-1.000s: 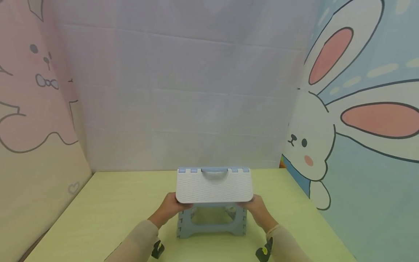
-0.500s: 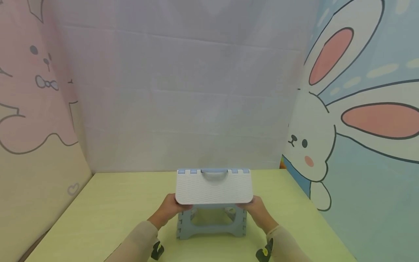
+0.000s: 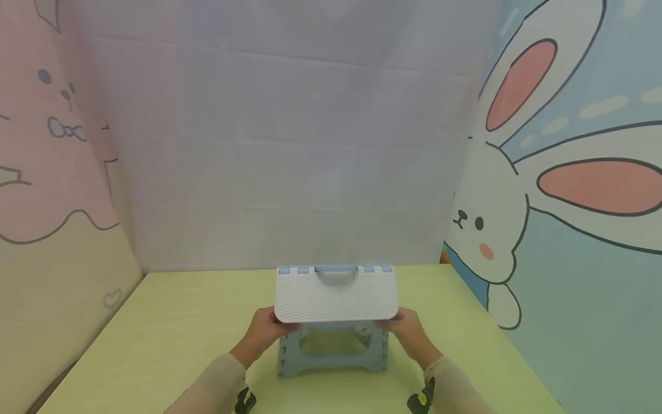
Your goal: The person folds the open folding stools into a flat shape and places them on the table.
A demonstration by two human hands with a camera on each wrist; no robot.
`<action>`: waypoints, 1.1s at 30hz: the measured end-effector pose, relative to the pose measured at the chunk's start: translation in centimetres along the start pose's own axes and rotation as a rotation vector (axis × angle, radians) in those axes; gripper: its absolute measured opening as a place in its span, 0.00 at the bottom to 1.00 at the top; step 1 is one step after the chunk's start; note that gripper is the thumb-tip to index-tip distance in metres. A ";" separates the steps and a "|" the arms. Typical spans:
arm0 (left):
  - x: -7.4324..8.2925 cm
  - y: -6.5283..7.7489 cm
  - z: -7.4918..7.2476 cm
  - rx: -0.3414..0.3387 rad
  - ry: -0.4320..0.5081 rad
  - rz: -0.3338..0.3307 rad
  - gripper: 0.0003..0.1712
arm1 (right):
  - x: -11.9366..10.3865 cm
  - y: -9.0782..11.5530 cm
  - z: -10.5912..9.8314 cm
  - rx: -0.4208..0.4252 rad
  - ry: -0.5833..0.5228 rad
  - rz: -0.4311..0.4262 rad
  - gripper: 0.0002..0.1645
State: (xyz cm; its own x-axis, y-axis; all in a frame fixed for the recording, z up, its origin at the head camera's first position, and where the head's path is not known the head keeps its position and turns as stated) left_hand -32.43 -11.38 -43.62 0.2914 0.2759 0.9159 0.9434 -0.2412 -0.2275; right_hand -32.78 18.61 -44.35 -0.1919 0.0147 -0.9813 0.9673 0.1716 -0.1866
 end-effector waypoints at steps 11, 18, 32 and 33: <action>-0.5 -0.1 -0.1 0.065 -0.025 -0.029 0.21 | 0.2 0.0 -0.2 0.026 -0.022 0.017 0.21; -0.1 -0.1 -0.2 0.037 -0.006 -0.013 0.21 | 0.2 -0.1 -0.2 0.032 -0.021 0.021 0.21; -0.5 -0.3 -0.1 -0.017 0.015 -0.006 0.23 | 0.6 -0.2 -0.2 0.038 -0.030 0.035 0.19; -0.6 -0.4 -0.1 -0.018 0.016 -0.009 0.23 | 0.6 -0.2 -0.2 0.037 -0.031 0.034 0.19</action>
Point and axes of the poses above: each hand's wrist, its own y-axis away from the middle knuckle, its own z-axis out of the palm, x = y × z, the point moved 6 cm from there along -y, towards the middle knuckle, and after that the axes turned 7 degrees about -y, right-handed, at the moved point
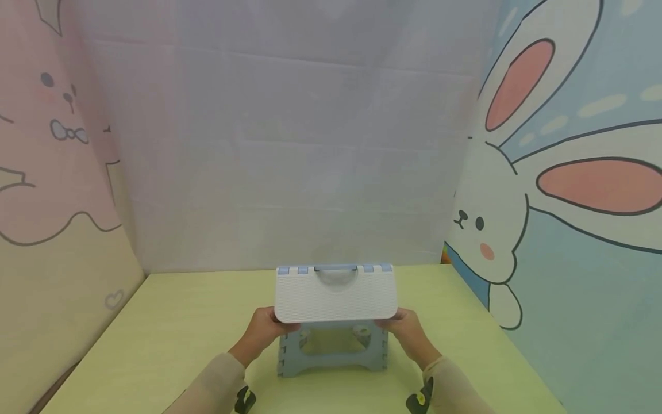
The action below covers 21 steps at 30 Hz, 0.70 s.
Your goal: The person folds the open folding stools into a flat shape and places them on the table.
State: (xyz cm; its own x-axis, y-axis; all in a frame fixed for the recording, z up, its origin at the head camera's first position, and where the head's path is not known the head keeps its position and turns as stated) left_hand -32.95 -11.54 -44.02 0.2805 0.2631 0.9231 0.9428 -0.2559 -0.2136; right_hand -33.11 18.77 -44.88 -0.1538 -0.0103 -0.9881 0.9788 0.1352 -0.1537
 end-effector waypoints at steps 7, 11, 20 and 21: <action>0.1 0.1 0.0 -0.004 0.006 0.006 0.22 | -0.1 0.1 0.2 -0.017 0.000 -0.023 0.20; 0.0 0.1 0.0 -0.006 0.019 -0.001 0.22 | -0.2 0.1 0.2 -0.021 0.006 -0.025 0.20; 0.1 0.0 0.0 -0.012 0.020 -0.006 0.22 | -0.2 0.1 0.2 -0.017 0.014 -0.026 0.20; 0.1 0.0 0.0 -0.011 0.016 -0.004 0.22 | -0.2 0.1 0.2 -0.020 0.013 -0.027 0.20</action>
Point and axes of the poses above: each hand's wrist, its own y-axis away from the middle knuckle, its own z-axis out of the palm, x = y × z, the point moved 6 cm from there along -y, towards the middle knuckle, and after that the axes turned 7 degrees about -y, right-handed, at the moved point
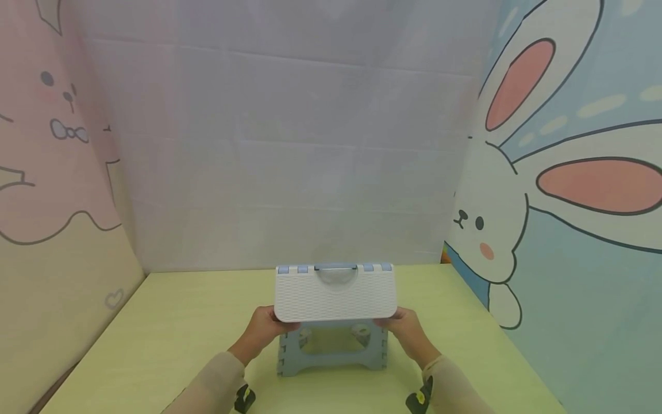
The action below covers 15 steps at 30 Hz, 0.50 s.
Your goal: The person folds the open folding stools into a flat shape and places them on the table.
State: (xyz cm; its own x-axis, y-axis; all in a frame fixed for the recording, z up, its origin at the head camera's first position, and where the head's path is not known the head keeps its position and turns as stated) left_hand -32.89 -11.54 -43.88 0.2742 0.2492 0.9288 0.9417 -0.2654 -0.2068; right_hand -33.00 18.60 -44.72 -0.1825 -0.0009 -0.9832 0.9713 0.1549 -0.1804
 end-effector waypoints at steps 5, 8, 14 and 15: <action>0.5 0.1 0.0 0.006 -0.020 0.013 0.22 | -0.1 0.0 0.0 -0.003 0.002 0.003 0.19; 0.6 0.1 0.0 0.007 -0.023 0.015 0.23 | -0.2 0.0 0.0 0.004 0.005 0.010 0.19; 0.5 0.1 0.0 0.005 -0.024 0.018 0.23 | -0.2 0.0 0.0 0.002 0.014 0.018 0.19; 0.6 0.2 0.0 0.001 -0.022 0.023 0.23 | -0.2 0.0 0.0 0.002 0.016 0.017 0.19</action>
Point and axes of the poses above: each hand's wrist, its own y-axis away from the middle knuckle, its own z-axis out of the palm, x = y × z, the point moved 6 cm from there along -y, towards the middle knuckle, and after that the axes turned 7 degrees about -y, right-handed, at the moved point
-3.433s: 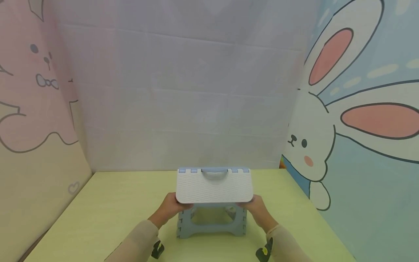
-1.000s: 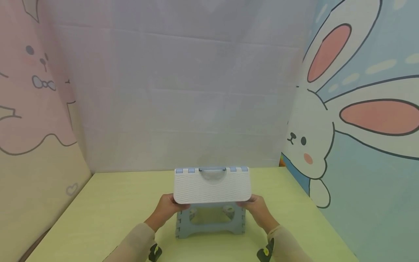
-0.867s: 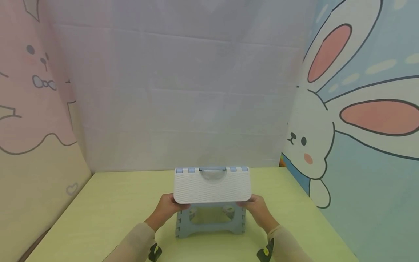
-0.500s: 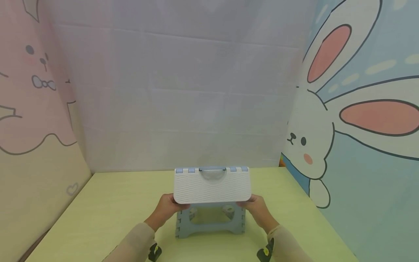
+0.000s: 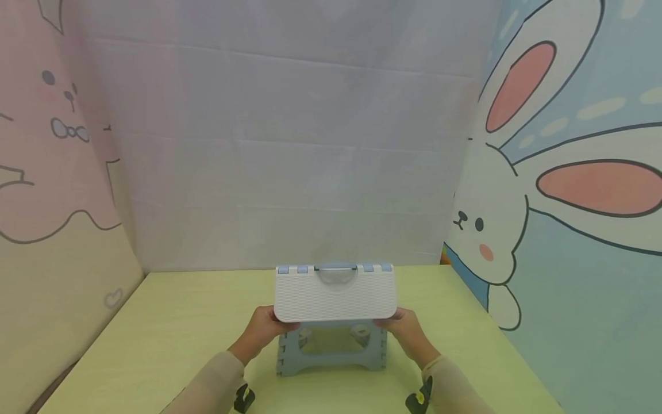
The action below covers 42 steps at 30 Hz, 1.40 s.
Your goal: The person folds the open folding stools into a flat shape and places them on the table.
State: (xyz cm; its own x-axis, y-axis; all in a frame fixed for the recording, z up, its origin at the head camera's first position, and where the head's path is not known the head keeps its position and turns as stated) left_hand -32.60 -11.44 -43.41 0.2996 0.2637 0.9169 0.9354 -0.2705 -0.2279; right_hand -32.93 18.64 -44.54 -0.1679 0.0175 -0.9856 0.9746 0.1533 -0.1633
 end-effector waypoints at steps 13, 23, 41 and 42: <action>0.0 0.0 0.0 -0.028 0.013 0.025 0.23 | 0.2 -0.1 0.0 -0.028 0.009 -0.017 0.19; -0.2 -0.1 -0.1 -0.022 0.007 0.015 0.24 | -0.1 0.1 0.2 -0.051 -0.019 -0.027 0.20; 0.0 -0.1 -0.2 -0.034 0.017 0.083 0.25 | -0.1 0.0 0.0 -0.057 0.002 -0.020 0.20; -0.1 -0.1 -0.2 -0.037 0.013 0.071 0.24 | -0.1 0.0 0.0 -0.056 0.002 -0.019 0.20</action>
State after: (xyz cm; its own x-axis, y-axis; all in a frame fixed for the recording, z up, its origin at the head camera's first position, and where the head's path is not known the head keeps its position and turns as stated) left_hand -32.79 -11.61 -43.44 0.3625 0.2309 0.9029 0.9041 -0.3222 -0.2806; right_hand -32.95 18.60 -44.47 -0.1865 0.0161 -0.9823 0.9614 0.2090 -0.1791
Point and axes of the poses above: each hand's wrist, its own y-axis away from the middle knuckle, its own z-axis out of the palm, x = y × z, the point moved 6 cm from there along -y, towards the middle knuckle, and after that the axes turned 7 degrees about -y, right-handed, at the moved point
